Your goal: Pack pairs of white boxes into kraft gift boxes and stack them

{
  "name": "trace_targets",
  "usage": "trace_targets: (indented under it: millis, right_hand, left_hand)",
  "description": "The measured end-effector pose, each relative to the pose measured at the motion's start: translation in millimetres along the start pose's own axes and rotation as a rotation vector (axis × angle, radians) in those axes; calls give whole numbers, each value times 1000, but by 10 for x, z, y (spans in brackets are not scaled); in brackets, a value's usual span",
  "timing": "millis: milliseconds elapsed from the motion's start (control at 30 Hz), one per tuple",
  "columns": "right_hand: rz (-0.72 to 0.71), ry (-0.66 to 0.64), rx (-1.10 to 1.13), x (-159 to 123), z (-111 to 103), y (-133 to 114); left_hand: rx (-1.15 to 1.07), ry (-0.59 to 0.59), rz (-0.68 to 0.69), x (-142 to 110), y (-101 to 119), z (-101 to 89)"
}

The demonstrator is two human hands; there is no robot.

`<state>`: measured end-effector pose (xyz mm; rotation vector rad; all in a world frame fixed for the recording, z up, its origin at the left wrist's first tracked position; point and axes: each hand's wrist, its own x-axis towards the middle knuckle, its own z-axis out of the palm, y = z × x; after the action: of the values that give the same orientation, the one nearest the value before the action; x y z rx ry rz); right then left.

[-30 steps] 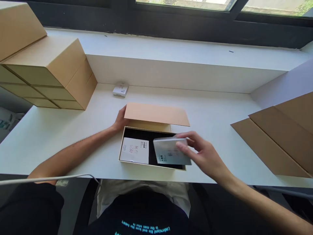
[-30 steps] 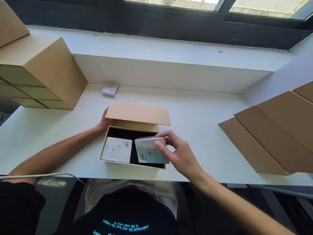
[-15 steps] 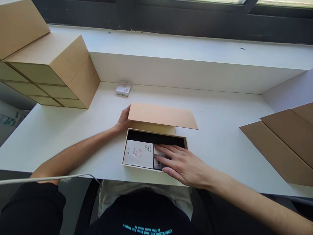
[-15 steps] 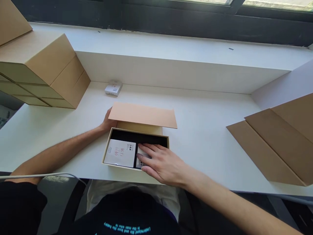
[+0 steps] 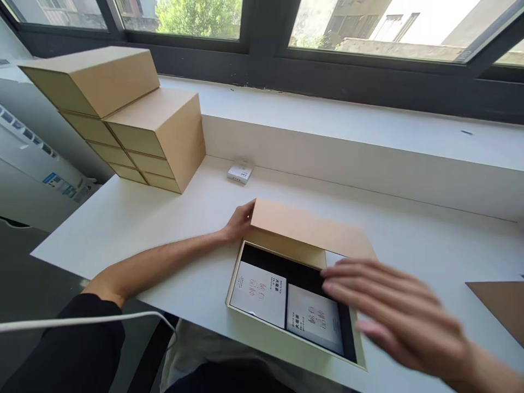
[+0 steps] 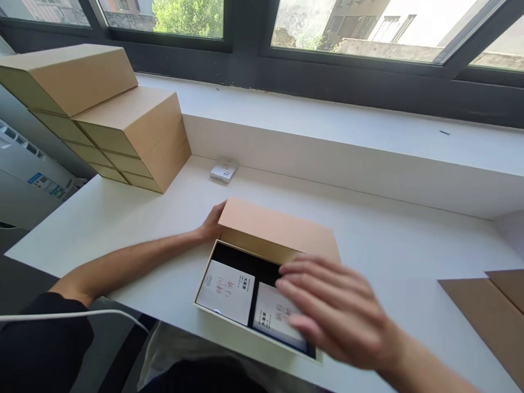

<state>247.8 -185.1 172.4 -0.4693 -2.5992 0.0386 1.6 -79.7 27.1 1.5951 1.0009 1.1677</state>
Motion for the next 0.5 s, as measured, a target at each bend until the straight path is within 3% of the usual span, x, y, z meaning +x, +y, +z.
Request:
trace_targets:
  millis: [67,133,167,200,267,333,400,500]
  right_hand:
    - [23,133,-48,374,-105,288]
    - [58,128,-165,745,-48,690]
    - [108,80,-251,912,44,919]
    - [168,-53,-339,1060,171,1156]
    - [118,-383,-433,1293,485,1612]
    - [47,-586,-495,1459,810,1987]
    - [-14,-662,-527,1589,1093,2249]
    - [-101,-653,-502,1769,1429,2447]
  left_hand:
    - [-4,-5,-7,6,6,-2]
    - [-11,-6,-9,13,5,-4]
    - [-16,-8,-8,17,2,-5]
    - [-20,-12,-9,22,0,-6]
    - [-20,-20,-18,37,-9,-7]
    - [-14,-23,-32,57,-23,-6]
    - [-20,-28,-32,81,-47,0]
    - [-33,-48,-9,117,-94,12]
